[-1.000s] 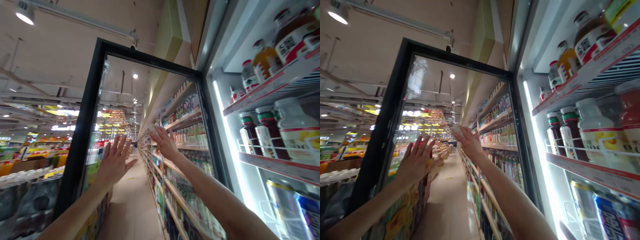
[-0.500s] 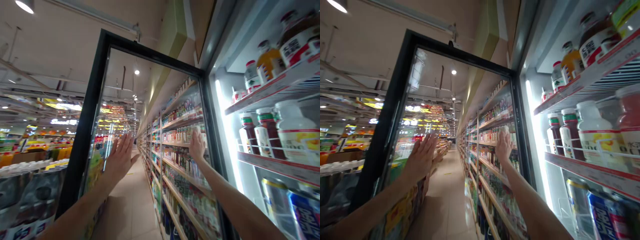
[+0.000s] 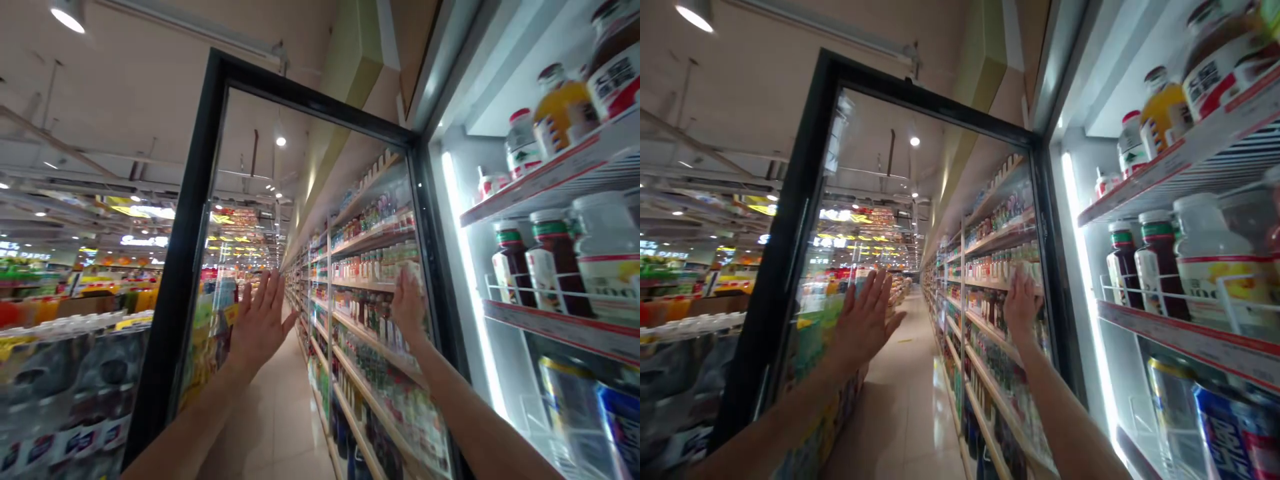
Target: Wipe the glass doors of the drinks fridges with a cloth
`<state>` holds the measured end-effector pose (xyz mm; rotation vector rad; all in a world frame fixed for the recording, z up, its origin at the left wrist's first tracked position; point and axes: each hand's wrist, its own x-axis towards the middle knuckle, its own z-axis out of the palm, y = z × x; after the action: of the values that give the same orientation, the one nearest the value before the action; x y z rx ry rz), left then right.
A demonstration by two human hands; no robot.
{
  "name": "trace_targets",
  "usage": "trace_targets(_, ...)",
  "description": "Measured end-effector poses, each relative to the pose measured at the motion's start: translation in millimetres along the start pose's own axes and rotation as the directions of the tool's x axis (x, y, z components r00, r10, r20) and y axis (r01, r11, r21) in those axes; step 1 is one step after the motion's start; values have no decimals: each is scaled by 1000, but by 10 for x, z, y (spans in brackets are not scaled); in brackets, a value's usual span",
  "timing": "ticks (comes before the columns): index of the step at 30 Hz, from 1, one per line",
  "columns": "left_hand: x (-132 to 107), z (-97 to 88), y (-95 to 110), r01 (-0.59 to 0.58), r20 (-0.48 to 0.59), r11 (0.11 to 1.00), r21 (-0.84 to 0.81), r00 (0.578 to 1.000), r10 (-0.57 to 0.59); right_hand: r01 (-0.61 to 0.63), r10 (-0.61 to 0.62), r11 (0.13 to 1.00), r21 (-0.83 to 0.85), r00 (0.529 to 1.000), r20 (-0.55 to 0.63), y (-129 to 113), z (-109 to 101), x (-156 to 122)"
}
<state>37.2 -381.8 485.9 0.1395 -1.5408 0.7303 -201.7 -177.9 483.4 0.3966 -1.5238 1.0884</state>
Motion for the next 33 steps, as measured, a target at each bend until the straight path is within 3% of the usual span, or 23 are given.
trace_targets(1,-1,-2,13,3,1,1000,-6,1000,-3,14,-14,1000,12,1000,-9,-101,8,-75)
trace_targets(3,-36,-2,59,-6,-3,1000,-20,1000,6,207,-207,976,62,978,-8,-458,22,-328)
trace_targets(6,-185,5,173,-52,-7,997,-54,999,51,549,-555,824,140,832,6,-918,30,-702)
trace_targets(8,-307,4,252,-70,8,995,-77,997,71,600,-610,786,146,792,32,-881,15,-770)
trace_targets(10,-396,-6,310,-75,29,994,-81,997,78,496,-503,862,107,862,63,-566,-10,-679)
trace_targets(12,-430,-16,337,-77,51,994,-73,995,81,262,-265,964,46,962,59,-190,-28,-529)
trace_targets(14,-426,-17,337,-81,67,994,-69,994,85,45,-45,999,15,999,12,-4,-27,-460)
trace_targets(15,-420,-12,332,-79,71,994,-69,994,84,12,-11,1000,23,1000,-10,-24,-24,-490)
trace_targets(16,-415,-4,324,-76,70,995,-72,994,81,44,-43,998,43,999,-22,-116,-21,-569)
trace_targets(18,-415,18,308,-68,66,994,-80,995,74,258,-258,961,103,966,-14,-429,-17,-832)
trace_targets(20,-427,41,296,-68,61,994,-87,995,74,480,-491,862,164,871,32,-704,-15,-1115)
trace_targets(22,-441,52,292,-71,64,993,-91,995,77,577,-597,795,184,799,74,-724,-16,-1267)
trace_targets(23,-446,52,294,-72,64,993,-91,995,78,566,-584,807,171,807,88,-611,-19,-1269)
trace_targets(25,-447,43,301,-71,58,993,-90,995,77,441,-451,891,110,888,90,-207,-27,-1137)
trace_targets(27,-431,31,310,-78,47,993,-88,995,83,232,-235,971,47,971,45,228,-28,-917)
trace_targets(29,-401,25,311,-79,43,993,-88,996,83,25,-25,999,22,1000,-9,440,-19,-771)
trace_targets(31,-377,25,309,-77,43,993,-88,996,81,-24,25,999,41,999,-29,318,-9,-821)
trace_targets(33,-393,23,315,-73,38,993,-92,996,77,151,-152,984,90,988,-2,-44,-11,-1064)
